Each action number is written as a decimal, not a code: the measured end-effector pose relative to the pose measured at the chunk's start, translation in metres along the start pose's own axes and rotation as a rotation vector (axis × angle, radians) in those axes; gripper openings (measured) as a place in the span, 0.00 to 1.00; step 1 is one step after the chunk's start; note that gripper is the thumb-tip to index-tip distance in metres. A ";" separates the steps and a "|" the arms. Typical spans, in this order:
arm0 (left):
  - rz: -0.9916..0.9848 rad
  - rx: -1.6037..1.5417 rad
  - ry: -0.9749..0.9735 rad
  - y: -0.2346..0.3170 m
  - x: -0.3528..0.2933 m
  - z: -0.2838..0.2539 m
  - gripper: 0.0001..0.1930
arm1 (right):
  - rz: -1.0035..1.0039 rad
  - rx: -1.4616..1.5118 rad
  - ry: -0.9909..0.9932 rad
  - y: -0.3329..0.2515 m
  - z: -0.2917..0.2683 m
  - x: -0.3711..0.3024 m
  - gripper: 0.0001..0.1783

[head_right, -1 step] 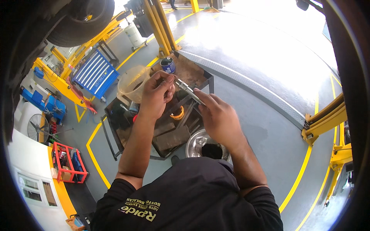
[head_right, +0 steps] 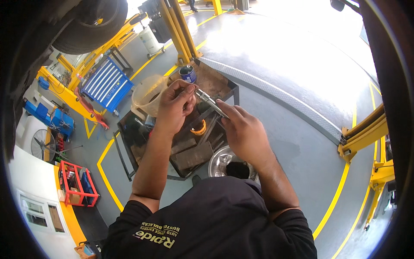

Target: The person applies a sealant to the edge of an oil pan, positions it onto the underside of a vehicle engine, and secures it by tightening several bolts with a socket wrench.

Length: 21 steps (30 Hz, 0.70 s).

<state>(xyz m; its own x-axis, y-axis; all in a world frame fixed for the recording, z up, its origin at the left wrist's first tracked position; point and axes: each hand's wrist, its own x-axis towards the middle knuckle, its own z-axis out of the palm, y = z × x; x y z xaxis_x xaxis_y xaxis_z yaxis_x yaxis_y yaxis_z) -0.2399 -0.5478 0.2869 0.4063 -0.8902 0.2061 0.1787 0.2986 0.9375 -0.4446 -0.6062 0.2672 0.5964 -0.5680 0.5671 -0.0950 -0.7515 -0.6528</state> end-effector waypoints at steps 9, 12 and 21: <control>0.100 0.241 -0.267 0.026 0.013 -0.007 0.04 | 0.095 0.296 -0.035 0.001 -0.005 0.003 0.21; 0.038 0.317 -0.058 0.038 0.015 0.014 0.08 | 0.191 0.466 -0.005 -0.008 -0.004 0.015 0.21; 0.290 -0.037 -0.240 0.118 0.047 0.062 0.07 | -0.053 0.785 0.217 -0.056 -0.013 0.081 0.14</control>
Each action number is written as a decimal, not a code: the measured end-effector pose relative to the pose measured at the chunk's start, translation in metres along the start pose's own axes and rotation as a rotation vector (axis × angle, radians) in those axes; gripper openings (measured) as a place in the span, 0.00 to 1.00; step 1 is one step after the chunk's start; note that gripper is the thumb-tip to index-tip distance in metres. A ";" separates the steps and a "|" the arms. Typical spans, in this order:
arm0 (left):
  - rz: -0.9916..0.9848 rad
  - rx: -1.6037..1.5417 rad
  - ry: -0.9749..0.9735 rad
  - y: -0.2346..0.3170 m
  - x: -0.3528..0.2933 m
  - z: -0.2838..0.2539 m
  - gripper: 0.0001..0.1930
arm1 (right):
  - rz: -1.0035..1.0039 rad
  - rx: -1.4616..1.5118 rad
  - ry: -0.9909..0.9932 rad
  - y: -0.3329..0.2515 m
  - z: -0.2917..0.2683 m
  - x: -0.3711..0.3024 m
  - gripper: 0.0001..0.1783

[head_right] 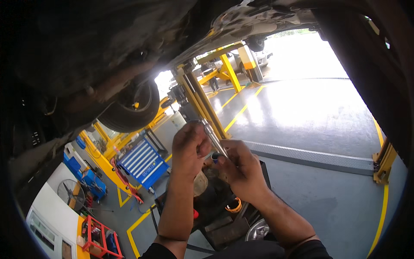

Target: The person applies a sealant to the edge of an oil pan, positions it onto the underside of a vehicle engine, and secures it by tightening several bolts with a socket wrench.

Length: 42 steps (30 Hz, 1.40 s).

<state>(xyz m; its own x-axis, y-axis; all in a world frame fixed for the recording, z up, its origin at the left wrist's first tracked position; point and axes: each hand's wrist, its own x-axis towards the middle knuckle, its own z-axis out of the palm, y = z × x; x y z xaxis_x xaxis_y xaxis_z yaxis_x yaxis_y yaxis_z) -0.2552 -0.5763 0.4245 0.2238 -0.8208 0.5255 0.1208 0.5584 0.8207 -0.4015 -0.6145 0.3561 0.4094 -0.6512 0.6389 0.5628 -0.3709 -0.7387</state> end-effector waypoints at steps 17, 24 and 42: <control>0.213 0.468 -0.085 0.098 0.066 0.135 0.13 | -0.500 -0.477 0.401 -0.075 -0.011 0.033 0.22; 0.237 0.483 -0.252 0.100 0.095 0.131 0.17 | -0.488 -0.489 0.448 -0.088 -0.019 0.073 0.18; 0.317 0.452 -0.221 0.105 0.109 0.130 0.15 | -0.703 -0.511 0.501 -0.064 -0.012 0.099 0.20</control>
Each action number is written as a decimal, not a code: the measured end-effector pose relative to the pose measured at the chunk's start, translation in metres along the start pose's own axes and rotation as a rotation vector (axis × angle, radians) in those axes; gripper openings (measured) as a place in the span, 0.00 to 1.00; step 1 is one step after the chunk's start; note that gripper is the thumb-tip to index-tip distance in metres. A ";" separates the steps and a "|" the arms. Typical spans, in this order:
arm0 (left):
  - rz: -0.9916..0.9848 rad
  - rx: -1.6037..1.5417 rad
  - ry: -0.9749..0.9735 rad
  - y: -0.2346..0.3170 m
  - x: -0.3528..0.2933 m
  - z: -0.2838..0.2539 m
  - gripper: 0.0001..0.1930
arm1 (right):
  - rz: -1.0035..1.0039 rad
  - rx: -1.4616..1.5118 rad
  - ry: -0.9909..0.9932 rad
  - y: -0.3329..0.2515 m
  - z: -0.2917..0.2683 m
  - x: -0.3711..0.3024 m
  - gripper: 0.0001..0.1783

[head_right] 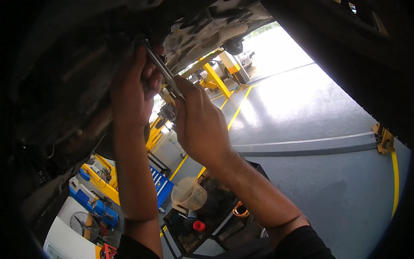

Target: The person applies a sealant to the edge of an oil pan, positions it onto the underside of a vehicle engine, and secures it by tightening several bolts with a socket wrench.

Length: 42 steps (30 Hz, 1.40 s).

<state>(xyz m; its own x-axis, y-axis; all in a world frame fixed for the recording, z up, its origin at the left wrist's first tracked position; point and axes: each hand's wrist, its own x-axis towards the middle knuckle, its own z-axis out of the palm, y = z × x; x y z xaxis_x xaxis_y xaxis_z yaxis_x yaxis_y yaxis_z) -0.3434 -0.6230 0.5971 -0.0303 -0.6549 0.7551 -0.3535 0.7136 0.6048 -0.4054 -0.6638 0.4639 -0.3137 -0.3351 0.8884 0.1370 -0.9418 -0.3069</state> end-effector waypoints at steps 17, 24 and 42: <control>-0.007 -0.038 -0.038 0.001 0.003 -0.002 0.14 | 0.008 0.021 0.047 -0.003 0.010 0.001 0.19; -0.087 -0.090 -0.132 0.010 0.006 -0.007 0.17 | 0.350 0.816 -0.039 -0.010 -0.009 0.011 0.14; -0.083 -0.206 -0.236 0.006 0.014 -0.011 0.08 | 0.682 1.067 -0.198 -0.009 -0.017 0.028 0.13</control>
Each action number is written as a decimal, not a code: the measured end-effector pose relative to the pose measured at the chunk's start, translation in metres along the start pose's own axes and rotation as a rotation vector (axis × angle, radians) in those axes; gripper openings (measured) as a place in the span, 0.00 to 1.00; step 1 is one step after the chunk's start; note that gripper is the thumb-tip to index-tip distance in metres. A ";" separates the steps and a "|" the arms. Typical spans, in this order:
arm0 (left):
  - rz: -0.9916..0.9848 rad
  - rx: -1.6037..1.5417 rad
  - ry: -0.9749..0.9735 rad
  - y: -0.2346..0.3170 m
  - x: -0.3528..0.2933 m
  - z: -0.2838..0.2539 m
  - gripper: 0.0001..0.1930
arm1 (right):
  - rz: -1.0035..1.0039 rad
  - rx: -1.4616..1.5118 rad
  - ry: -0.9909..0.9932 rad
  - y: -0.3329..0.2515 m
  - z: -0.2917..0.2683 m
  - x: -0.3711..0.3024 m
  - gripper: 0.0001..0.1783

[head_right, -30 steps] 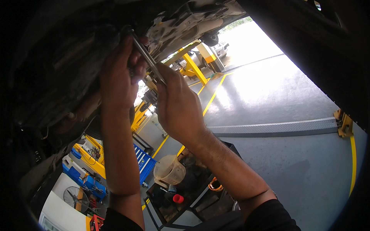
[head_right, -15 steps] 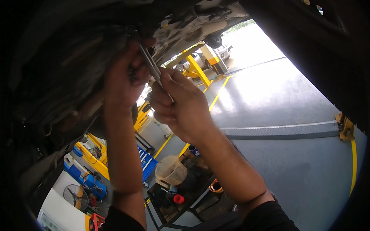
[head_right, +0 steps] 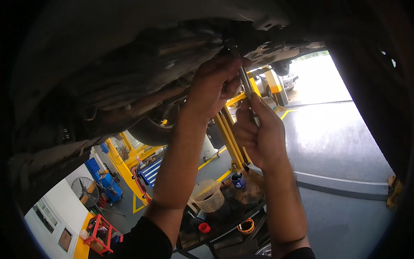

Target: The person applies a sealant to the edge of an oil pan, positions it onto the underside of a vehicle engine, and secures it by tightening several bolts with a socket wrench.

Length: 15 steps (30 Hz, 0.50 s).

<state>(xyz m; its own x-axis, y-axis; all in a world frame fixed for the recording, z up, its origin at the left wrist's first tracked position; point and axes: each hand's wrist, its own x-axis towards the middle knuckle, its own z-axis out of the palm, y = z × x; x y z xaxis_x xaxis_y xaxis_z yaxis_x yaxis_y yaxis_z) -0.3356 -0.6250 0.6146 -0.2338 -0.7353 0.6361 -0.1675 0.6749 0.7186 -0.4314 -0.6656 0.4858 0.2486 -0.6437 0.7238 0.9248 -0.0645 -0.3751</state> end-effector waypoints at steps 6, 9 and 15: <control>0.007 0.127 0.150 -0.003 -0.001 0.004 0.08 | -0.822 -1.065 0.358 0.028 0.012 0.014 0.14; -0.022 0.053 0.150 0.002 -0.003 0.011 0.09 | 0.006 0.138 0.022 0.006 0.020 -0.004 0.14; -0.018 0.065 0.147 0.002 0.001 0.013 0.10 | -0.367 -0.610 0.323 0.007 0.028 0.001 0.10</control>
<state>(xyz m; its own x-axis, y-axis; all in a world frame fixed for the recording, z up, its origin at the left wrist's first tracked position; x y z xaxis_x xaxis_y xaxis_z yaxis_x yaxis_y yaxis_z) -0.3488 -0.6237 0.6128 -0.0879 -0.7449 0.6613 -0.2329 0.6608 0.7135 -0.4165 -0.6455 0.5001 -0.2255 -0.6843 0.6935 0.5868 -0.6636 -0.4640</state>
